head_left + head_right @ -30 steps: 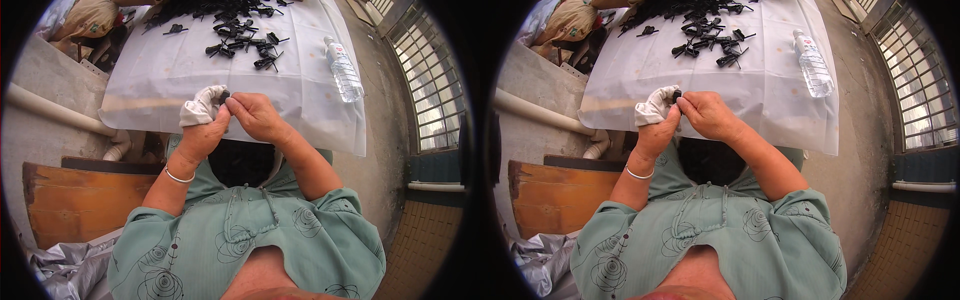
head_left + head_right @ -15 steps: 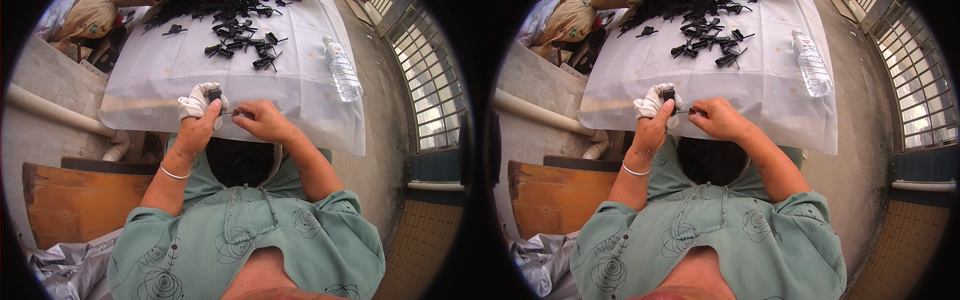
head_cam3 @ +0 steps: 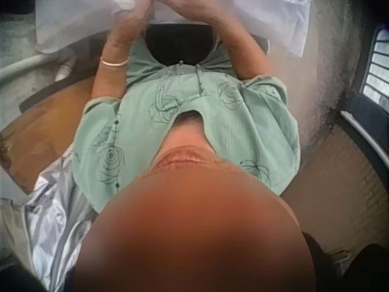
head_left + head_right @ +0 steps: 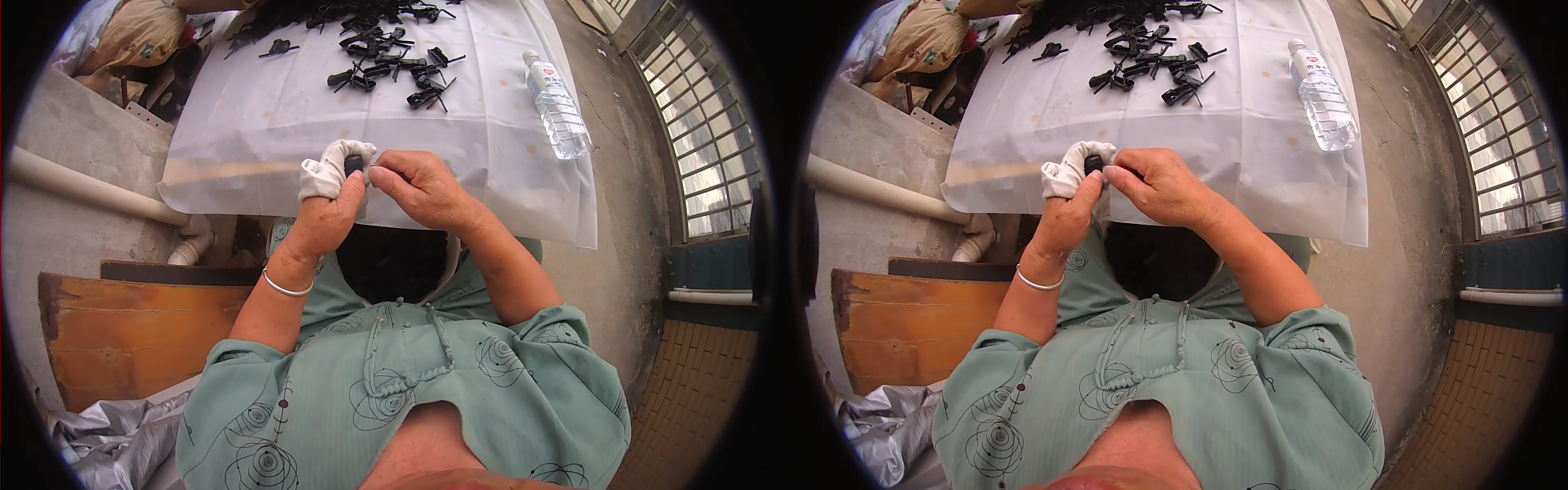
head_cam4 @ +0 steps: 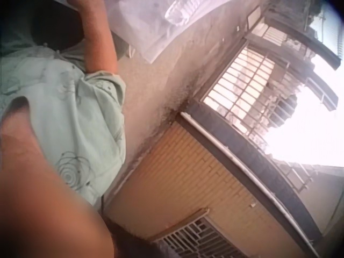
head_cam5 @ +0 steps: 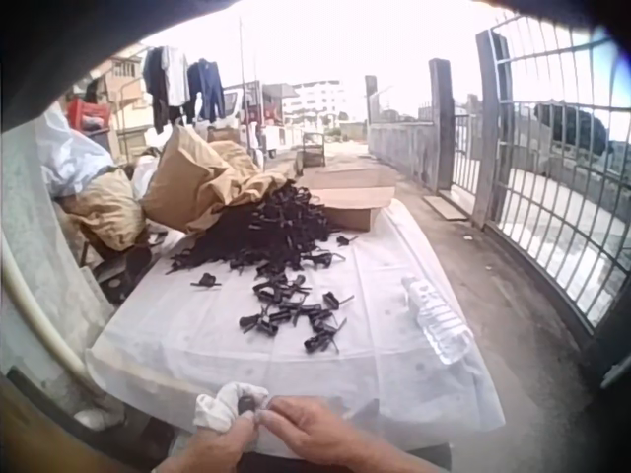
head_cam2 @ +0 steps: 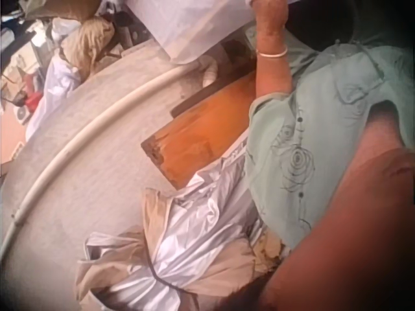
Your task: Inspecting and cleaning small black plastic parts with a white cloth.
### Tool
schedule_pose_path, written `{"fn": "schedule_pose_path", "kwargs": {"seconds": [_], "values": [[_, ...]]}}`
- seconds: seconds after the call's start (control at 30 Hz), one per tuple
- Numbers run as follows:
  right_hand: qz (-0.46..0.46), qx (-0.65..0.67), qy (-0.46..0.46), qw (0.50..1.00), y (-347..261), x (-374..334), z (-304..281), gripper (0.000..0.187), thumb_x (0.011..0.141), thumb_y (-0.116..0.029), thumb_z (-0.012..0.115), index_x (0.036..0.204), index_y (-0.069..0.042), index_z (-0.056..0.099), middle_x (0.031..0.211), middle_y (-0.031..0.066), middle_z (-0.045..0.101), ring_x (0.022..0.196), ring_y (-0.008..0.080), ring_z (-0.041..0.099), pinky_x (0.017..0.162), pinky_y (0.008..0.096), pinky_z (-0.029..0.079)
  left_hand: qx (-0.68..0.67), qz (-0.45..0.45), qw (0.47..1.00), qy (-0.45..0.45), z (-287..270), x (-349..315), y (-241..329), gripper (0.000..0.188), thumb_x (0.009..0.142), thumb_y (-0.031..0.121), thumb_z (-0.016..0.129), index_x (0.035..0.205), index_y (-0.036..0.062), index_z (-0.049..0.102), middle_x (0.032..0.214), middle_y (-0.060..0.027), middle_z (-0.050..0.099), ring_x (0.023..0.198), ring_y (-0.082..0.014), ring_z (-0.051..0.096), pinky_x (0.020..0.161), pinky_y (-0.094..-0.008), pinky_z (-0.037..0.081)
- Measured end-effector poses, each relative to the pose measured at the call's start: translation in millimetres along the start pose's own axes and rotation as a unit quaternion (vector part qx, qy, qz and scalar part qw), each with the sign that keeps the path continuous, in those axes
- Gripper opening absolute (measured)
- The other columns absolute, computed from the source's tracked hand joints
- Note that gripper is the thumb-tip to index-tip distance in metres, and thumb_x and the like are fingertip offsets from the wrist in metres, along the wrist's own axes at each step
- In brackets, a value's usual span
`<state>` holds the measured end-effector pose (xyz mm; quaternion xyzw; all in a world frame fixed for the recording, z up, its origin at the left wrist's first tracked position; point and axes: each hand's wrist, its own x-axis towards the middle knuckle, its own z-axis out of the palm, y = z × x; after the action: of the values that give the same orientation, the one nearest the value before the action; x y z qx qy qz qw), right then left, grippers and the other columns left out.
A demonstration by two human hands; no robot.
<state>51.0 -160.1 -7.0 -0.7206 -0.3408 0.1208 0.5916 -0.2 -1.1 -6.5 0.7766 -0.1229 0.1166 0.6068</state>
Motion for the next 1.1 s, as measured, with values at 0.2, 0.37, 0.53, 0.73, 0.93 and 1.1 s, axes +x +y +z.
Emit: {"fn": "schedule_pose_path", "kwargs": {"seconds": [0.2, 0.37, 0.53, 0.73, 0.93, 1.1], "values": [[0.011, -0.003, 0.007, 1.0, 14, 2, 11, 0.025, 0.091, -0.018, 0.049, 0.077, 0.002, 0.056, 0.063, 0.0055, 0.052, 0.059, 0.0112, 0.044, 0.057, 0.0282, 0.041, 0.097, 0.044, 0.994, 0.02, 13, -1, 3, 0.027, 0.081, -0.001, 0.041, 0.107, -0.0023, 0.046, 0.082, -0.0088, 0.054, 0.071, -0.0154, 0.051, 0.068, -0.0273, 0.044], [0.05, 0.02, -0.053, 0.997, 6, -2, -10, 0.026, 0.089, -0.018, 0.05, 0.075, 0.002, 0.055, 0.062, 0.0079, 0.052, 0.058, 0.0113, 0.044, 0.057, 0.0278, 0.042, 0.055, -0.144, 0.979, -0.131, -1, -8, 27, 0.032, 0.083, 0.003, 0.045, 0.115, -0.0026, 0.044, 0.088, -0.0156, 0.057, 0.086, -0.0223, 0.056, 0.076, -0.0312, 0.045], [0.054, -0.405, 0.208, 0.889, 40, 27, -60, 0.024, 0.086, -0.024, 0.054, 0.077, -0.002, 0.056, 0.072, 0.0131, 0.06, 0.066, 0.0267, 0.059, 0.06, 0.0365, 0.046, 0.278, 0.04, 0.95, -0.138, -17, -2, 11, 0.028, 0.082, 0.015, 0.058, 0.106, -0.0014, 0.058, 0.104, -0.0177, 0.058, 0.101, -0.0308, 0.053, 0.089, -0.0341, 0.042], [0.069, -0.505, 0.101, 0.855, 62, 42, -46, 0.014, 0.083, -0.02, 0.053, 0.085, -0.006, 0.057, 0.081, 0.0132, 0.061, 0.077, 0.0324, 0.06, 0.066, 0.0417, 0.048, 0.209, 0.018, 0.978, -0.003, -14, 3, -18, 0.027, 0.079, 0.004, 0.058, 0.106, -0.0011, 0.058, 0.107, -0.0168, 0.058, 0.101, -0.0298, 0.054, 0.089, -0.0346, 0.043], [-0.008, -0.221, 0.006, 0.975, 26, 9, -36, 0.012, 0.078, -0.013, 0.059, 0.079, -0.001, 0.059, 0.068, 0.0147, 0.057, 0.062, 0.0283, 0.056, 0.058, 0.0362, 0.044, 0.306, 0.152, 0.939, -0.051, -16, 10, 13, 0.035, 0.068, -0.006, 0.06, 0.102, 0.0018, 0.061, 0.104, -0.016, 0.059, 0.098, -0.0306, 0.055, 0.086, -0.0355, 0.044], [0.042, -0.177, -0.182, 0.966, -3, -1, -45, 0.011, 0.077, -0.01, 0.058, 0.081, 0.001, 0.06, 0.066, 0.0139, 0.056, 0.055, 0.0208, 0.048, 0.054, 0.0306, 0.041, 0.262, 0.199, 0.906, -0.267, -7, 11, 50, 0.027, 0.06, -0.002, 0.065, 0.086, 0.0065, 0.064, 0.086, -0.0082, 0.062, 0.078, -0.0292, 0.058, 0.066, -0.0358, 0.047]]}}
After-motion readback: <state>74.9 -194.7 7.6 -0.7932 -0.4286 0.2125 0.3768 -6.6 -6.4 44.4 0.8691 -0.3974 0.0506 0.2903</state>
